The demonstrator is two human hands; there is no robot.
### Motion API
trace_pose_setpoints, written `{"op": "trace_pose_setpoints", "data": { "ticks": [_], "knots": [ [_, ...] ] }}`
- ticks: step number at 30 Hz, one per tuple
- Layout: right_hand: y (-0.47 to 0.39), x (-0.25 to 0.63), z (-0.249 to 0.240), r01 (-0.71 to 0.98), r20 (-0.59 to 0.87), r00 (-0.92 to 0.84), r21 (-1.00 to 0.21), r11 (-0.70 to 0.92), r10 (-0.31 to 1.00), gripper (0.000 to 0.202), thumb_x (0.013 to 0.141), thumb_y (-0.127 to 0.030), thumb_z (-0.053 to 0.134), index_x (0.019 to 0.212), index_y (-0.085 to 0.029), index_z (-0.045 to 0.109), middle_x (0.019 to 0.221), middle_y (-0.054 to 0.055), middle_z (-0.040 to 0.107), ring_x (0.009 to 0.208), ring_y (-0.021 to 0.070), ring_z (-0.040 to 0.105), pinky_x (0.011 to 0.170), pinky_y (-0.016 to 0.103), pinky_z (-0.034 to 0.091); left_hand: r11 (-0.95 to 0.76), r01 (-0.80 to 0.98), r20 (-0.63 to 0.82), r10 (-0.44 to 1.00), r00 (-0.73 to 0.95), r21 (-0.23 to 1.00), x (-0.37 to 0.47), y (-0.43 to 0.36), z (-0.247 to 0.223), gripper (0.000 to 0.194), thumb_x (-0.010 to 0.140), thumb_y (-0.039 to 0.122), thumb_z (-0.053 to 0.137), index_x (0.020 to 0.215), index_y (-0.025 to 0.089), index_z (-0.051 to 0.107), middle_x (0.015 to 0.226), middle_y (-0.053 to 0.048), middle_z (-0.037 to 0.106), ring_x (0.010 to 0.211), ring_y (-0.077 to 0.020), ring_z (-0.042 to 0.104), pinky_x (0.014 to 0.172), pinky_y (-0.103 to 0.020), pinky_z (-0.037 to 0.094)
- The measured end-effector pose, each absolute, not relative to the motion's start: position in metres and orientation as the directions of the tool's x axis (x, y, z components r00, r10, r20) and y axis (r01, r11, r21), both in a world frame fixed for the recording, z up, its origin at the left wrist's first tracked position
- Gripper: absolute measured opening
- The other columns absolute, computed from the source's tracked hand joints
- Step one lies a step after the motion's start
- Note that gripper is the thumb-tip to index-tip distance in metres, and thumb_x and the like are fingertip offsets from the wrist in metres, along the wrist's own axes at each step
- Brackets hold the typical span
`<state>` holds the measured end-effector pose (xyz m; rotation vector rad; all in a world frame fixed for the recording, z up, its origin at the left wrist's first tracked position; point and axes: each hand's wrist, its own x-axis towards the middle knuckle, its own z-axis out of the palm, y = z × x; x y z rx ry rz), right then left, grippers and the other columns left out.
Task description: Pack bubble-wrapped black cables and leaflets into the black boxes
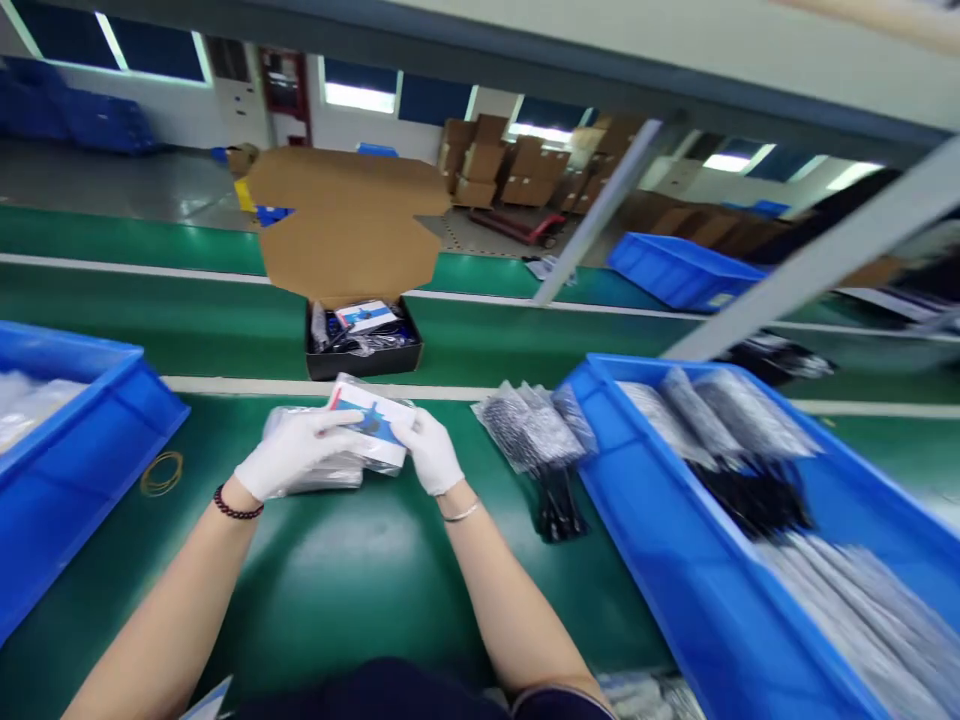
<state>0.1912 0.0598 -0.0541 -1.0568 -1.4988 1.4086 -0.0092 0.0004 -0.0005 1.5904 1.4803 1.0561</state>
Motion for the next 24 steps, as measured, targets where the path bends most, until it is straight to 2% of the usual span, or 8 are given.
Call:
{"op": "trace_pose_setpoints", "data": {
  "ticks": [3, 5, 8, 10, 13, 17, 21, 24],
  "knots": [
    [0.066, 0.213, -0.034, 0.309, 0.102, -0.301, -0.930, 0.198, 0.948, 0.036, 0.084, -0.051, 0.053, 0.093, -0.018, 0.064, 0.091, 0.005, 0.068, 0.084, 0.0206, 0.062, 0.075, 0.033, 0.049, -0.108, 0.362, 0.102, 0.994, 0.036, 0.926, 0.014, 0.000, 0.010, 0.021, 0.082, 0.022, 0.057, 0.094, 0.025, 0.074, 0.103, -0.001, 0.071, 0.101, -0.0235, 0.063, 0.096, -0.034, 0.047],
    [0.075, 0.244, -0.025, 0.595, 0.207, -0.213, -0.748, 0.294, 0.955, 0.035, 0.089, -0.048, 0.047, 0.090, -0.019, 0.066, 0.090, 0.006, 0.067, 0.085, 0.0207, 0.060, 0.080, 0.035, 0.045, -0.122, 0.409, 0.149, 0.988, -0.035, 0.905, 0.014, -0.002, 0.023, 0.022, 0.084, 0.027, 0.055, 0.096, 0.027, 0.074, 0.105, 0.002, 0.071, 0.102, -0.0217, 0.063, 0.096, -0.032, 0.047],
    [0.087, 0.303, -0.026, 0.917, 0.445, 0.032, -0.368, 0.150, 0.895, 0.025, 0.083, -0.040, 0.057, 0.087, -0.017, 0.066, 0.110, 0.017, 0.060, 0.109, 0.0302, 0.049, 0.092, 0.044, 0.036, -0.084, 0.490, 0.245, 0.930, -0.273, 0.868, 0.006, -0.009, 0.037, 0.025, 0.086, 0.034, 0.053, 0.102, 0.030, 0.072, 0.109, 0.004, 0.070, 0.101, -0.0204, 0.062, 0.094, -0.031, 0.048],
    [0.091, 0.335, -0.032, 0.957, 0.503, 0.139, -0.291, 0.015, 0.853, 0.023, 0.076, -0.035, 0.065, 0.082, -0.013, 0.065, 0.125, 0.027, 0.048, 0.123, 0.0406, 0.033, 0.095, 0.054, 0.026, -0.055, 0.568, 0.317, 0.872, -0.372, 0.821, 0.000, -0.014, 0.039, 0.027, 0.087, 0.037, 0.053, 0.105, 0.031, 0.071, 0.110, 0.004, 0.069, 0.101, -0.0202, 0.062, 0.092, -0.030, 0.049],
    [0.089, 0.358, -0.042, 0.958, 0.487, 0.166, -0.287, -0.022, 0.857, 0.016, 0.070, -0.027, 0.070, 0.070, -0.014, 0.060, 0.129, 0.029, 0.044, 0.126, 0.0451, 0.024, 0.095, 0.059, 0.019, -0.017, 0.649, 0.359, 0.844, -0.399, 0.761, -0.006, -0.017, 0.035, 0.029, 0.086, 0.038, 0.052, 0.108, 0.032, 0.071, 0.109, 0.002, 0.069, 0.097, -0.0197, 0.063, 0.087, -0.028, 0.050],
    [0.083, 0.345, -0.041, 0.932, 0.369, 0.101, -0.359, 0.042, 0.924, 0.019, 0.080, -0.031, 0.058, 0.065, -0.020, 0.055, 0.086, 0.014, 0.061, 0.093, 0.0299, 0.052, 0.080, 0.045, 0.036, 0.041, 0.670, 0.270, 0.895, -0.354, 0.741, -0.014, -0.010, 0.026, 0.030, 0.086, 0.036, 0.052, 0.110, 0.031, 0.070, 0.110, 0.001, 0.069, 0.099, -0.0210, 0.063, 0.086, -0.028, 0.048],
    [0.075, 0.296, -0.016, 0.720, 0.425, 0.126, -0.661, 0.212, 0.896, 0.028, 0.084, -0.045, 0.050, 0.077, -0.018, 0.058, 0.082, 0.010, 0.062, 0.083, 0.0241, 0.057, 0.080, 0.041, 0.042, 0.068, 0.608, 0.058, 0.981, -0.184, 0.791, -0.011, 0.002, 0.013, 0.030, 0.085, 0.044, 0.053, 0.099, 0.027, 0.074, 0.104, -0.002, 0.071, 0.097, -0.0246, 0.064, 0.089, -0.032, 0.046],
    [0.066, 0.242, 0.008, 0.445, 0.447, 0.064, -0.813, 0.376, 0.892, 0.032, 0.085, -0.049, 0.052, 0.083, -0.017, 0.058, 0.091, 0.009, 0.065, 0.089, 0.0226, 0.059, 0.086, 0.040, 0.044, -0.017, 0.309, 0.021, 1.000, -0.010, 0.951, 0.006, 0.008, 0.002, 0.039, 0.085, 0.052, 0.051, 0.096, 0.023, 0.075, 0.103, -0.004, 0.071, 0.100, -0.0254, 0.063, 0.091, -0.032, 0.046]
  ]
}}
